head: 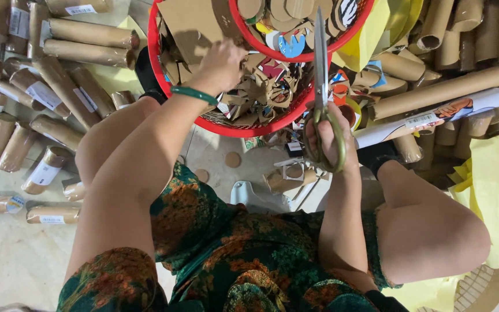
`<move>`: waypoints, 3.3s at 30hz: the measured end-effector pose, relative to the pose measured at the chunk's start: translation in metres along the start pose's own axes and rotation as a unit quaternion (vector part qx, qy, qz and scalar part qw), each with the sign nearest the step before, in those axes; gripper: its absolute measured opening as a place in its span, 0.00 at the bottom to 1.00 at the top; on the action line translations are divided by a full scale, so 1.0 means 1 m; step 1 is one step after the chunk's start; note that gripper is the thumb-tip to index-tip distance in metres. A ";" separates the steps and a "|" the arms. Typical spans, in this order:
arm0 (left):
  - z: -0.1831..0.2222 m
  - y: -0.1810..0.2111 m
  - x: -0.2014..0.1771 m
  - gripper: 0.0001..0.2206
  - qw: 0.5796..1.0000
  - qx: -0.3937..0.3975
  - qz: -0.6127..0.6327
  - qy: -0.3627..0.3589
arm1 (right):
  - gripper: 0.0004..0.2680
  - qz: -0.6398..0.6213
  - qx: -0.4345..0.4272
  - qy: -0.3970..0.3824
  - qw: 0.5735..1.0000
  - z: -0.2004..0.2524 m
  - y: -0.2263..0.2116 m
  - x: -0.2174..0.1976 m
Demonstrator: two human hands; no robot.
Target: Cutting cardboard circles from larger sheets using scissors.
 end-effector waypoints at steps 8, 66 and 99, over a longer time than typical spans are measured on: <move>-0.032 -0.079 0.111 0.16 0.996 -0.015 -0.040 0.077 | 0.27 -0.046 0.040 0.005 0.998 -0.016 0.021 0.013; -0.034 -0.098 0.164 0.13 0.990 -0.012 -0.098 -0.099 | 0.16 -0.062 0.111 0.001 0.992 -0.025 0.035 0.026; 0.015 -0.013 0.044 0.11 0.989 0.108 -0.081 -0.064 | 0.15 -0.113 0.111 0.027 0.987 -0.019 0.046 0.020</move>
Point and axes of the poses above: each hand's wrist, its own z-axis away from the middle knuckle, its own x-axis out of the palm, y = z × x, the point moved 4 cm from there along -z, towards the middle knuckle, and after that the axes turned 15 degrees about -y, right-handed, at the moved point
